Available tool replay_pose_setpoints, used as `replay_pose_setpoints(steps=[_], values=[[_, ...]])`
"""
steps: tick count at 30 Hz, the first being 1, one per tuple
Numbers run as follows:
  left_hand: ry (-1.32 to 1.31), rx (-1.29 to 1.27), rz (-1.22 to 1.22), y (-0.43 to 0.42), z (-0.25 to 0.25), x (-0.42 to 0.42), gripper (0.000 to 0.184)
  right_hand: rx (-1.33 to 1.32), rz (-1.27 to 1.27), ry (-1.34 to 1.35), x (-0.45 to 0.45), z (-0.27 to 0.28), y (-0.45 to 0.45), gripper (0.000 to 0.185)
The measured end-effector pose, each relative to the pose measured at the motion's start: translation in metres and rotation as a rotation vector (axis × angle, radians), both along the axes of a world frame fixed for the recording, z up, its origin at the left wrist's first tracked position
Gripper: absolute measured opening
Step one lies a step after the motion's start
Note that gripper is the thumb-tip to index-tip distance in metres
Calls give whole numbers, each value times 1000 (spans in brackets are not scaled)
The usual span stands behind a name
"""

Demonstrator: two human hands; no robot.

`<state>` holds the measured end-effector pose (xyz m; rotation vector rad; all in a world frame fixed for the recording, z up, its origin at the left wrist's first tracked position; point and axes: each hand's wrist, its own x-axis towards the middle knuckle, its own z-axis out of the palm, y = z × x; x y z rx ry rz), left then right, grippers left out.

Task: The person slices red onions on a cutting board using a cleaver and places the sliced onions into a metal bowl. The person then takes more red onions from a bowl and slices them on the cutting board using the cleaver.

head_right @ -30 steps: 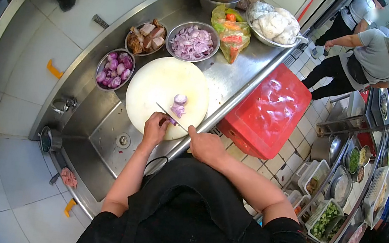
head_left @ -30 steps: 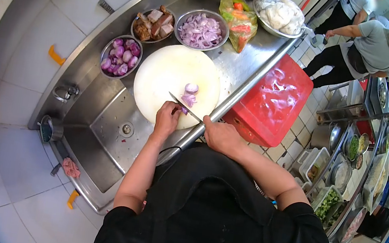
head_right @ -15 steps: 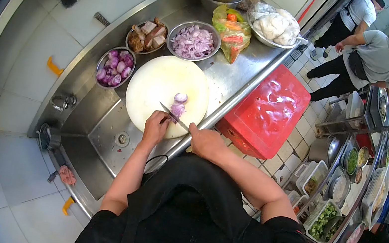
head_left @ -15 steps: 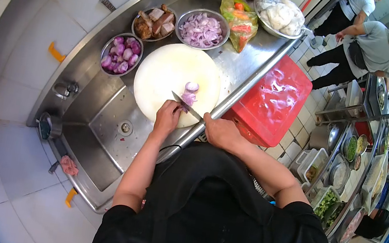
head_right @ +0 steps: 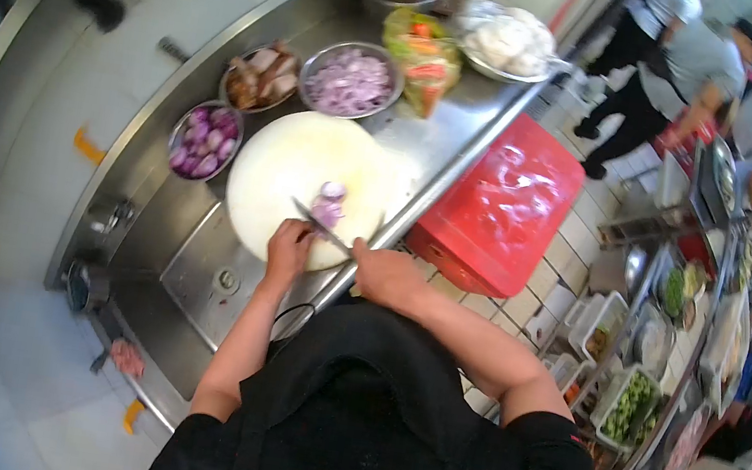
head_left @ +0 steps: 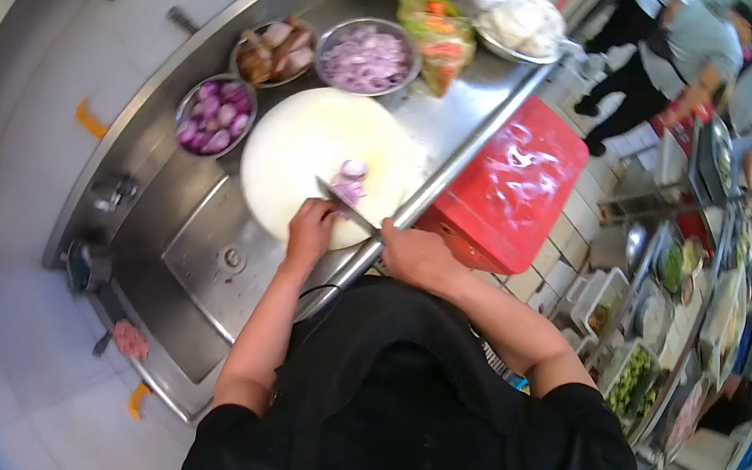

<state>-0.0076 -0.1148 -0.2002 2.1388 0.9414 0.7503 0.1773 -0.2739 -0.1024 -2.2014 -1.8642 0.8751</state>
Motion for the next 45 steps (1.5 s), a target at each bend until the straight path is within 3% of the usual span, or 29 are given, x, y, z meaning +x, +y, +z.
replay_pose_setpoints(steps=[2,4,8,18,26,30,32,33,34,36,39,42,45], values=[[47,-7,-30,5,-11,0,13,-123,-34,-11,0,-5,0,56],[4,-19,-29,6,-22,3,12,-103,-35,18,6,-34,0,51],[17,24,-69,14,-40,-1,16,-15,-129,49,-5,3,0,48],[1,-13,-137,9,-29,0,16,45,-123,105,-4,-6,-8,35],[49,8,-135,11,-32,-3,16,13,-126,136,-6,-26,-1,39],[17,-123,-128,18,-30,1,18,47,-166,157,-2,-4,-4,40],[92,-171,-3,37,-35,4,20,75,-234,183,1,11,-9,38],[58,-191,31,56,-53,8,31,100,-289,208,4,17,-12,36],[60,-191,21,60,-41,19,31,100,-299,209,7,23,-15,36],[164,-46,-31,70,-17,42,48,128,-425,222,12,32,-20,32],[162,24,-195,97,-37,72,66,141,-461,268,26,26,-31,30],[399,28,-255,104,-17,97,50,131,-496,305,33,21,-42,29],[490,-66,-268,104,-5,109,48,92,-560,333,35,29,-56,32]])
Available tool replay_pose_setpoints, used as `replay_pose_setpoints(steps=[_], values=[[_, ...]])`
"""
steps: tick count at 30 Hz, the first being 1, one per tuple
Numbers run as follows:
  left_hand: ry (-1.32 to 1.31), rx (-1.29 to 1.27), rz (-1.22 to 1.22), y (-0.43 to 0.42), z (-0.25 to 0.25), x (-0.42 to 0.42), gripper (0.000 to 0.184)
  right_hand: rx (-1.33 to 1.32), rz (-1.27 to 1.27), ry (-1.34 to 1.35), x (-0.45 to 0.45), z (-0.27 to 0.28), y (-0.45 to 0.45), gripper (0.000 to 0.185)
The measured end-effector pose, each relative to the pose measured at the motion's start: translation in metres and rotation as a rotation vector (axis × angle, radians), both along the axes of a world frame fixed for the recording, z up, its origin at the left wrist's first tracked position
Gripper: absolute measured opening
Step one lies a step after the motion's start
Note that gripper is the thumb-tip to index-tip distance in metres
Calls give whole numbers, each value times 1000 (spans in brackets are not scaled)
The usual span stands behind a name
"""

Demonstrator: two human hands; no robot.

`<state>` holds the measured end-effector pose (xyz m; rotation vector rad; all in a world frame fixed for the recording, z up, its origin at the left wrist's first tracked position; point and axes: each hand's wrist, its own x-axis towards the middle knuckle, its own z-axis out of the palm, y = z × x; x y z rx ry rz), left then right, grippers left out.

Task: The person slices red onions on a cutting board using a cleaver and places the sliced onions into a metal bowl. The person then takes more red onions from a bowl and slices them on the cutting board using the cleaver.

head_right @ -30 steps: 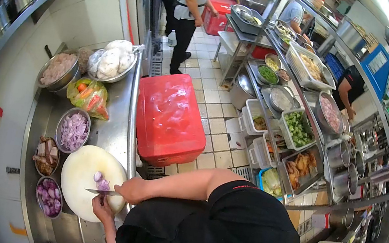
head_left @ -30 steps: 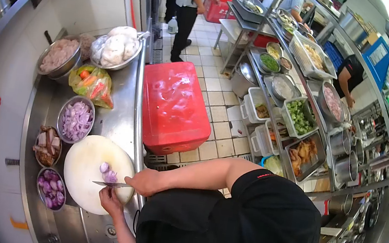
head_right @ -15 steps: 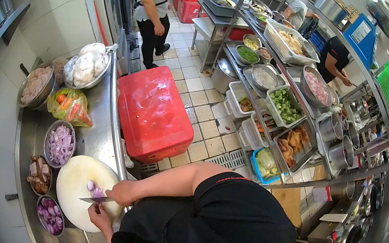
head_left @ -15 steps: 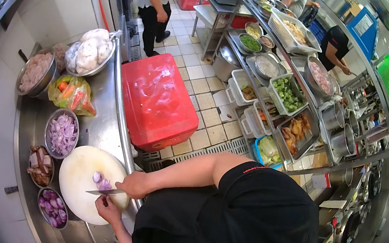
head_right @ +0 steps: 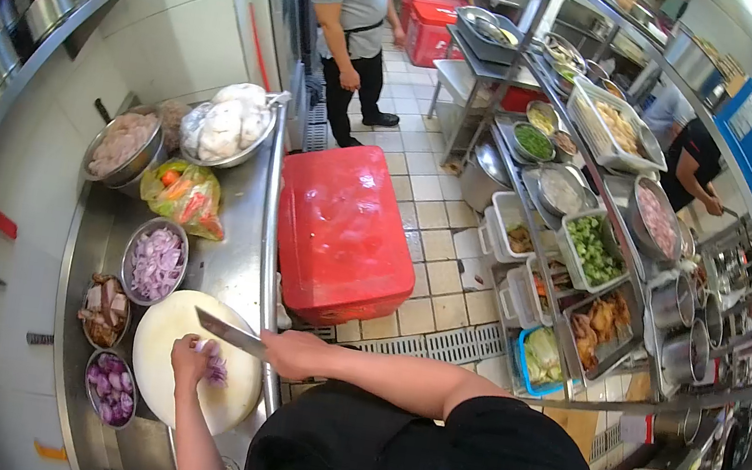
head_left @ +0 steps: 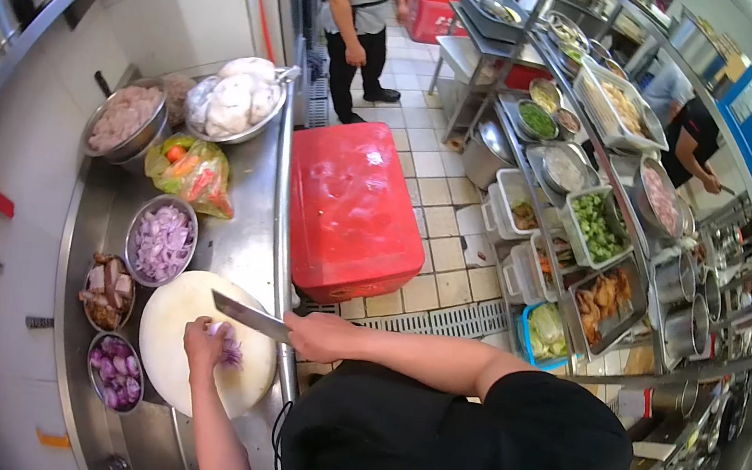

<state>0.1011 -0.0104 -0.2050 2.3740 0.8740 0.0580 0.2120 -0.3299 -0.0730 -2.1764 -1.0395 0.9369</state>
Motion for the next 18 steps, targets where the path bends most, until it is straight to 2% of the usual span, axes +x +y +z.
replay_pose_setpoints(steps=[1,4,7,10,12,14,16,18], values=[[67,20,1,-13,22,3,43,-16,-25,32,1,3,-5,35],[71,18,-95,-20,28,-2,40,-33,-51,27,4,-1,-13,30],[-86,3,11,-22,29,-11,34,-20,-66,14,6,-1,-17,29],[-425,-125,285,-3,19,-38,30,-17,-36,4,8,3,-19,31],[-573,-257,409,24,2,-74,27,45,266,6,8,-14,-7,36],[-735,-441,636,29,5,-107,36,94,444,30,2,-37,14,39],[-769,-495,796,55,-15,-145,41,105,575,60,-7,-64,38,39],[-715,-432,923,57,-15,-171,38,123,595,36,-12,-86,58,36]])
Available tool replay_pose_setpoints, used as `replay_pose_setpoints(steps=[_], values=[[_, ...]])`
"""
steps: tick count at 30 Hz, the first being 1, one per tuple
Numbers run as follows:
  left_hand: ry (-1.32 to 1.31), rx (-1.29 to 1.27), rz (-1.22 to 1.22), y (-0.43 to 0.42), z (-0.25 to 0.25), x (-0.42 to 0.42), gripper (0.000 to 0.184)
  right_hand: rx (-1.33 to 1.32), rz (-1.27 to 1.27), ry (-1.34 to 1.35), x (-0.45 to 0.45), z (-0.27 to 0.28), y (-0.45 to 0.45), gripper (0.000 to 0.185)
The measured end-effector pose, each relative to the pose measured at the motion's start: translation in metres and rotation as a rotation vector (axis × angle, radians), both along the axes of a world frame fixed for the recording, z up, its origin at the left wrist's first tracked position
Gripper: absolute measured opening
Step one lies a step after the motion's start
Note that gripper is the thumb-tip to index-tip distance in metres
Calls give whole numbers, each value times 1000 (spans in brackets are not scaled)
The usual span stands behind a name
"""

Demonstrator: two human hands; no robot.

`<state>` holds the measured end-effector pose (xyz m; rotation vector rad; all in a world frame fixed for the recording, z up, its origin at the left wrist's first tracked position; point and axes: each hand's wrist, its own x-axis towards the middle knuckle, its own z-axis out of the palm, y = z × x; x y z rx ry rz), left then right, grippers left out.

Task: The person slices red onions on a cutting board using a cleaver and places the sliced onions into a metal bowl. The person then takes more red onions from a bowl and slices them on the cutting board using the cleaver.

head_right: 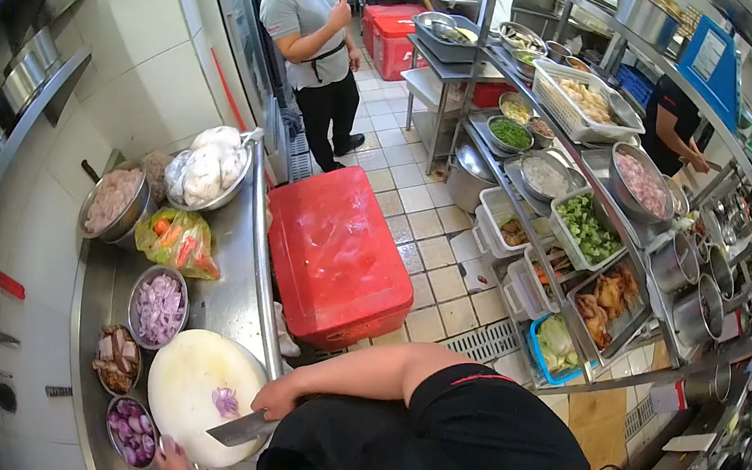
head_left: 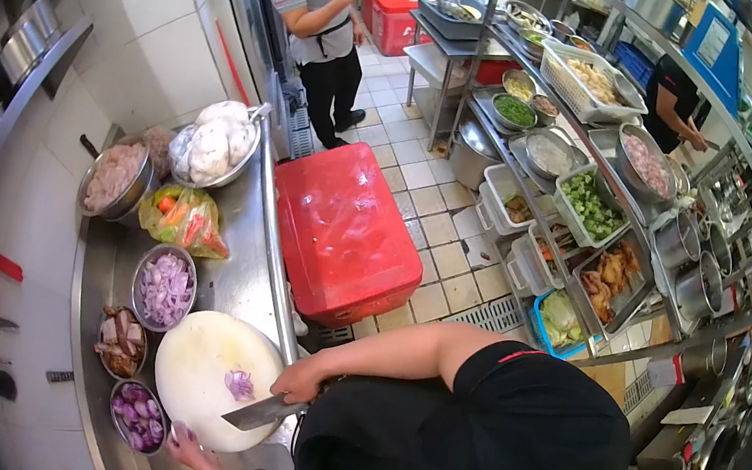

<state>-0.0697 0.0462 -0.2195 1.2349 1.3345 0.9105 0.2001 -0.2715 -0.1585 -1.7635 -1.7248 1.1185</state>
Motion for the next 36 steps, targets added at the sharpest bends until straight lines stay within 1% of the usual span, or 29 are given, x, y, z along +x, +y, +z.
replay_pose_setpoints(steps=[1,2,3,4,6,7,9,10,12,14,17,18,19,20,21,23,24,25,27,28,31,33,35,36], values=[[-1,4,-6,-2,-3,-10,38,16,40,-13,-1,-9,9,34],[-65,2,11,-7,-7,-21,36,30,35,-16,1,-19,18,35],[-130,-2,32,-15,-6,-27,35,30,39,-18,5,-16,21,35],[-127,-22,26,-23,-7,-31,31,4,-37,-54,8,-15,24,35],[-141,-75,44,-39,-9,-36,31,-59,-165,-94,10,-10,31,37],[-154,-125,49,-45,-10,-38,32,-61,-157,-93,8,-8,34,37],[-116,-137,22,-56,-12,-40,33,-65,-218,-82,4,-2,40,36],[-79,-146,-12,-61,-12,-40,34,-60,-224,-16,-1,1,44,37],[-88,-119,-23,-69,-11,-35,35,-24,-171,-5,-13,8,50,39],[-94,-90,-33,-78,-4,-28,35,4,-85,13,-27,-6,66,39],[-172,-42,-72,-89,10,-13,36,9,-66,43,-31,-29,78,39],[-192,-58,-131,-91,9,-9,37,9,-54,43,-32,-27,76,39],[-212,-73,-189,-95,12,-3,38,7,-138,46,-29,-22,70,41],[-244,-120,-184,-100,15,5,36,5,-222,49,-26,-18,64,42],[-245,-121,-173,-107,14,12,36,1,-211,48,-23,-12,59,42],[-96,-9,-349,-122,9,25,34,-109,-337,6,-19,3,49,45],[59,23,-389,-130,16,37,36,-132,-313,-28,-17,18,40,45],[57,20,-382,-137,11,40,36,-135,-306,-30,-19,20,33,45],[400,506,-566,-153,-3,50,40,-107,-249,-102,-21,23,19,38],[430,545,-598,-166,11,57,40,-108,-247,-102,-22,26,12,38],[496,562,-666,-178,27,63,40,-141,-234,-159,-25,33,-2,42],[523,579,-686,-182,41,65,41,-54,-207,-212,-24,38,-12,36],[518,435,-740,-175,44,66,38,-43,-207,-226,-25,47,-19,37],[553,466,-765,-172,43,65,34,-25,-200,-244,-26,51,-22,37]])
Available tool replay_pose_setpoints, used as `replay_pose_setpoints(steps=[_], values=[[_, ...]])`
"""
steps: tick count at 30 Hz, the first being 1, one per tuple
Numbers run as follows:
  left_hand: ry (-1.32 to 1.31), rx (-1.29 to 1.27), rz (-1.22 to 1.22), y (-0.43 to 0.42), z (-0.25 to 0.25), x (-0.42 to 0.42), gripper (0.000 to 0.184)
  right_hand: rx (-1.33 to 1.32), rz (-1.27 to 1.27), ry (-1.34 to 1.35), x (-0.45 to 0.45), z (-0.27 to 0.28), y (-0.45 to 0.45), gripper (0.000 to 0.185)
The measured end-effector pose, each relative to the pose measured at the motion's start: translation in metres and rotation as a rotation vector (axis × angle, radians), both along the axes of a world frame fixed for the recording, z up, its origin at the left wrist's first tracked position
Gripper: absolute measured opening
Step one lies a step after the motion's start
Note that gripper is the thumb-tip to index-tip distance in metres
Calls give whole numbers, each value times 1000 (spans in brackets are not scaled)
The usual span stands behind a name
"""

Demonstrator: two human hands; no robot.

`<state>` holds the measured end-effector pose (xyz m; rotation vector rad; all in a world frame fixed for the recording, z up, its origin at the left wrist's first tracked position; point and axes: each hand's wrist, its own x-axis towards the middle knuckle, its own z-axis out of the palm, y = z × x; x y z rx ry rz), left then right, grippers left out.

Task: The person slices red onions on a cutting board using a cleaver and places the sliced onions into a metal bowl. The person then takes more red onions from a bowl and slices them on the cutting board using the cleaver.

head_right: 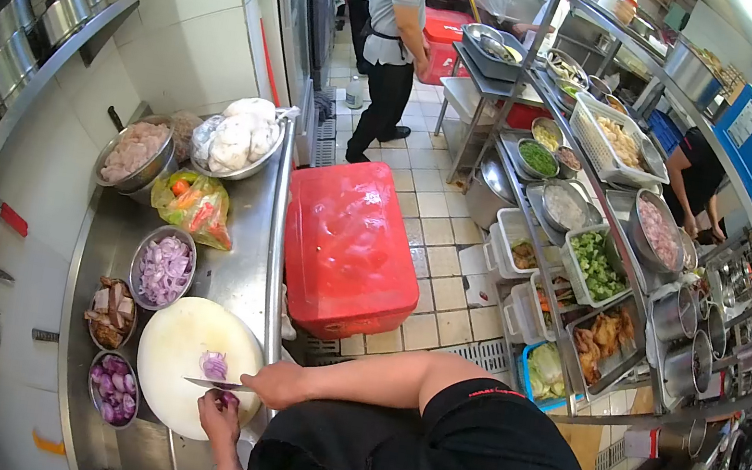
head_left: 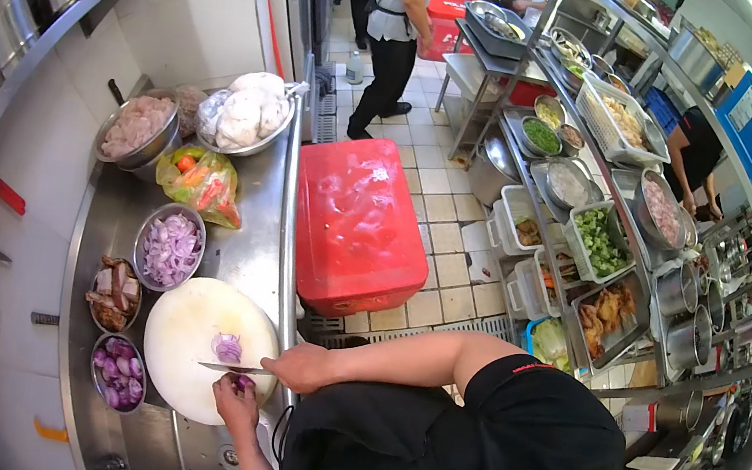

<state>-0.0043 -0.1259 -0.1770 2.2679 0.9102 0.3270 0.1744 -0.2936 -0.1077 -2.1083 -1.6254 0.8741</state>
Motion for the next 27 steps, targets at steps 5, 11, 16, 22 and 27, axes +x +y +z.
replay_pose_setpoints(steps=[5,11,16,22,27], values=[[21,-38,-40,9,-7,1,34,47,11,-40,-4,2,-3,41],[-33,-163,-43,16,-24,0,36,51,-15,-96,-8,12,-10,42],[13,-61,-92,14,-12,-3,34,66,16,-104,-11,8,-11,34],[29,40,-128,15,-18,-10,35,38,-16,-80,-12,-19,-14,26],[-78,-29,-84,14,-27,-8,37,34,15,-90,-14,-4,-9,28]])
